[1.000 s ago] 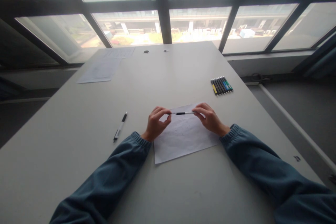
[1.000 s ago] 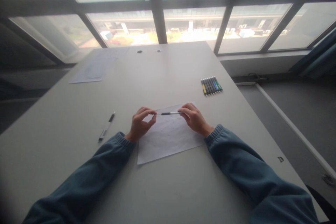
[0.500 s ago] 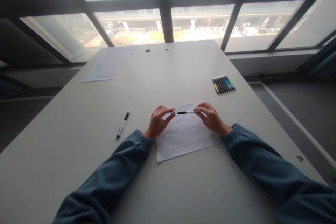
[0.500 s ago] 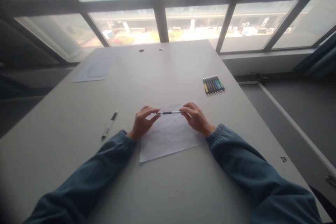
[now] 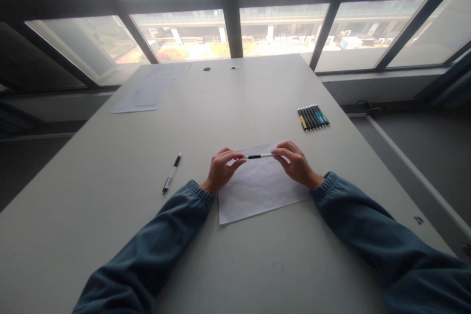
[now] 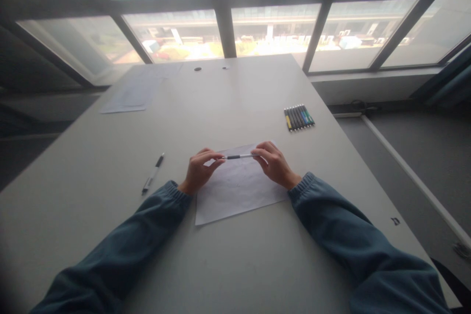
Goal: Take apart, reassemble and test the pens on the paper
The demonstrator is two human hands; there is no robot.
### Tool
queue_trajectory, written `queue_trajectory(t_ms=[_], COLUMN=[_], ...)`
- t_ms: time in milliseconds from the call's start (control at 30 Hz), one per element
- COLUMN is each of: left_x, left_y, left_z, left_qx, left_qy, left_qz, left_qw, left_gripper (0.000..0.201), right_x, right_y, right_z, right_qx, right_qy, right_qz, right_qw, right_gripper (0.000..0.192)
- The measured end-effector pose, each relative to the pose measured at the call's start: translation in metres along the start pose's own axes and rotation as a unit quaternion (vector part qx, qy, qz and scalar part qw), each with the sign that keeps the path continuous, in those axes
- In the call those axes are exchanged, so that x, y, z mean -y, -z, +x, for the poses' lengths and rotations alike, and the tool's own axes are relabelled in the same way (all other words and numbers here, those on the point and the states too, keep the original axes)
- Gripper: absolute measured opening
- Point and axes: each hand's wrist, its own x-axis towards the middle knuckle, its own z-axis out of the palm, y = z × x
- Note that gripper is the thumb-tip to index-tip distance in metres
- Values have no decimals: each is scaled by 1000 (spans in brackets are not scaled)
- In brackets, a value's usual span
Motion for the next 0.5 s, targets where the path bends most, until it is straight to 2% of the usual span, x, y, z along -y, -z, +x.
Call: queue_trajectory(t_ms=[500], left_x=[3], left_y=[0], left_z=[-2], left_qx=[9], left_qy=[22], left_qz=[-24], left_qw=[999], left_gripper=[14], right_x=[6], right_y=[1], right_z=[0], right_qx=[9], right_qy=[10], right_qz=[1], right_qw=[1000], right_gripper=[19])
